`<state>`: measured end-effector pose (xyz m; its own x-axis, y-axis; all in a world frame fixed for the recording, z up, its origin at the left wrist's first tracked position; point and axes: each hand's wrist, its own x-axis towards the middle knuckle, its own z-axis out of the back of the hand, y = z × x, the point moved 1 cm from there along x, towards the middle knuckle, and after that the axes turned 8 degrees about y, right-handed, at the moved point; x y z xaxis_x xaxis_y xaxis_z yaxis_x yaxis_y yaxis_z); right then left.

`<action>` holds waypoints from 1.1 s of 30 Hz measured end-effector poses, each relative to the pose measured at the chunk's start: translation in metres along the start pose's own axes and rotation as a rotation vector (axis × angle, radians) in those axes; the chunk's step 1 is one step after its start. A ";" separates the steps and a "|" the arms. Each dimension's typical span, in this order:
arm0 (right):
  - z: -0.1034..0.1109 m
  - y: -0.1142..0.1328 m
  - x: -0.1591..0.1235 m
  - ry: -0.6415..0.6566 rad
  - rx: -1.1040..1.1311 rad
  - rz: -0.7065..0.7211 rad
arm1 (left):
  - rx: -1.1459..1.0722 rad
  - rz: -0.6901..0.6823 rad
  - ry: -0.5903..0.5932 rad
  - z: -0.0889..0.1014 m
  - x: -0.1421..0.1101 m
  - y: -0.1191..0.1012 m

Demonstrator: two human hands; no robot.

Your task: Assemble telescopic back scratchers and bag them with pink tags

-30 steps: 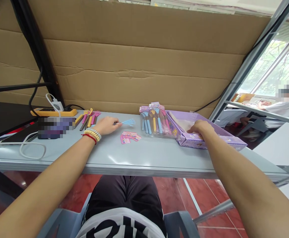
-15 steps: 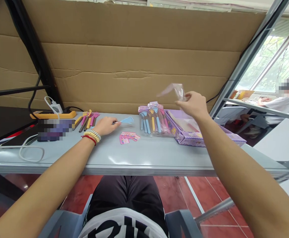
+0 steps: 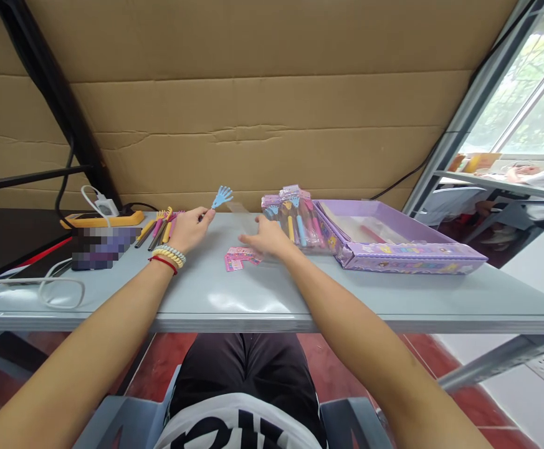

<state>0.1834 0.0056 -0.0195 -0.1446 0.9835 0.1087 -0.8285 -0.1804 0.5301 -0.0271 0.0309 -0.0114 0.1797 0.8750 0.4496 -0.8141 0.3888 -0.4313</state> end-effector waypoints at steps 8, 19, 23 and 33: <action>-0.005 -0.006 -0.006 -0.133 0.036 0.246 | 0.061 -0.339 0.245 -0.010 -0.005 -0.013; 0.018 -0.009 -0.005 -0.259 0.626 0.253 | -0.072 -0.444 0.276 -0.005 -0.012 -0.027; 0.027 -0.016 -0.002 -0.493 0.901 0.134 | -0.035 -0.326 0.221 -0.003 -0.011 -0.022; 0.024 -0.007 -0.013 0.005 1.005 0.378 | -0.081 -0.403 0.281 -0.003 -0.013 -0.026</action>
<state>0.2037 -0.0063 -0.0045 -0.3029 0.8612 0.4081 0.0945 -0.3990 0.9121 -0.0065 0.0106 -0.0081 0.6220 0.6902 0.3697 -0.6057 0.7234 -0.3313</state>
